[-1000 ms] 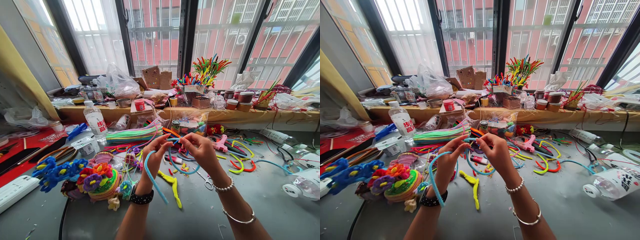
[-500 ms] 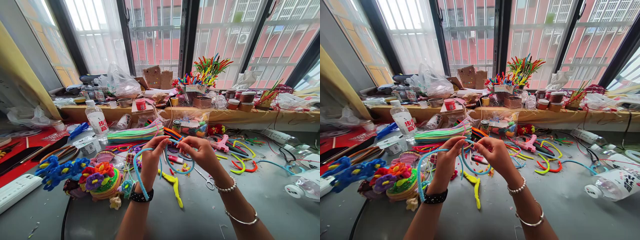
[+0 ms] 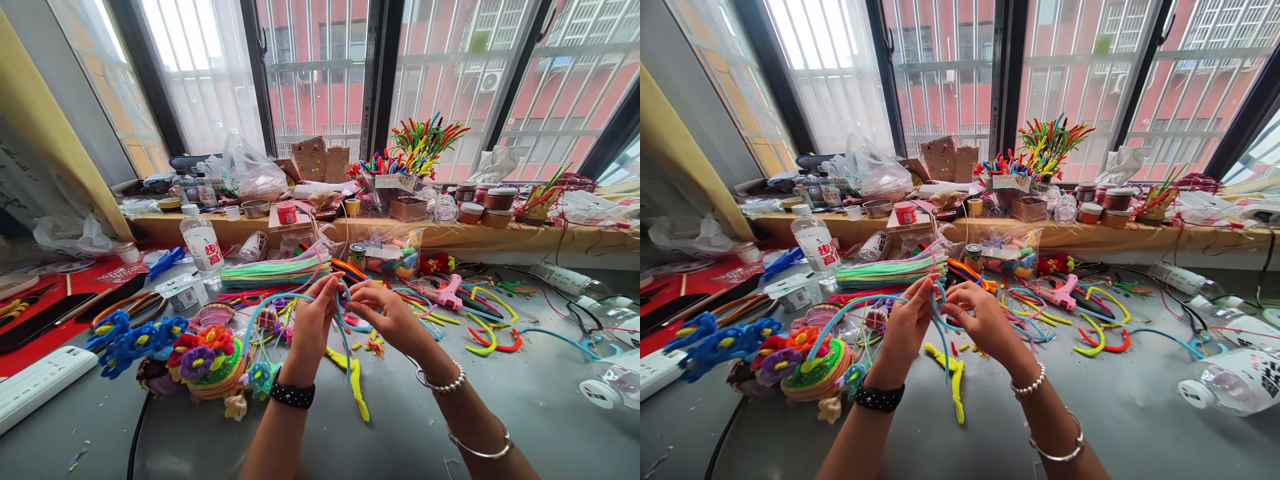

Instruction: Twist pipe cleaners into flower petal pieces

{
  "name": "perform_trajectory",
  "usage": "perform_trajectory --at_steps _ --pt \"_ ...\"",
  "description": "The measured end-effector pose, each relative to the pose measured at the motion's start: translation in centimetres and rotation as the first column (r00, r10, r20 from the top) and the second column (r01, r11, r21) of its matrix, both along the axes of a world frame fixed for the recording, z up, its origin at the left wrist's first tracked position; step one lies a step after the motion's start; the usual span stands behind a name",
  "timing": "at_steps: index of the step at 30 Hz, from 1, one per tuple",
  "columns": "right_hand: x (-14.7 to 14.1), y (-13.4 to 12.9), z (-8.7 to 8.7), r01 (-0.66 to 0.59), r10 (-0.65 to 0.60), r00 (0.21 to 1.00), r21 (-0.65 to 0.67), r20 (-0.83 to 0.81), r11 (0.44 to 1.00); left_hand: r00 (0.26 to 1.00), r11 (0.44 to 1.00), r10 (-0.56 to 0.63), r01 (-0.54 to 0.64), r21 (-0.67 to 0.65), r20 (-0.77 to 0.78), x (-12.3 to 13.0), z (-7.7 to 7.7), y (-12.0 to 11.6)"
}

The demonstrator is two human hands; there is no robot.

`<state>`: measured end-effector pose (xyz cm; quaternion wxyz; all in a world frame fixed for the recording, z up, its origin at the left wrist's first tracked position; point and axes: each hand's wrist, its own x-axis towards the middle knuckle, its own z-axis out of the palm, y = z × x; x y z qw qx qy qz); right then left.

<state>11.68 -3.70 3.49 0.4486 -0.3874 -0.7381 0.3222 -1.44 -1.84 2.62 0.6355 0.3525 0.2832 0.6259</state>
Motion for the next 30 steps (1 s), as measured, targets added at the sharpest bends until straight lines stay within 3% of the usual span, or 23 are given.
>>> perform_trajectory --at_steps 7,18,23,30 --pt "-0.5 0.3 -1.2 -0.186 0.137 0.969 -0.245 -0.205 0.952 0.997 0.999 -0.044 0.043 0.030 0.062 0.0 0.1 -0.2" --pt "-1.6 0.1 -2.0 -0.373 0.275 0.908 -0.309 -0.318 0.875 0.998 0.999 -0.022 0.020 0.032 0.065 -0.3 0.5 -0.3" --pt "-1.8 0.2 -2.4 -0.366 0.220 0.886 -0.326 -0.407 0.872 0.994 1.000 -0.007 0.006 0.008 0.108 -0.3 0.1 0.0" --pt "-0.8 0.7 -2.2 -0.140 0.031 0.925 -0.264 -0.379 0.954 0.995 0.994 0.007 -0.018 0.112 0.101 -0.6 -0.1 0.4"
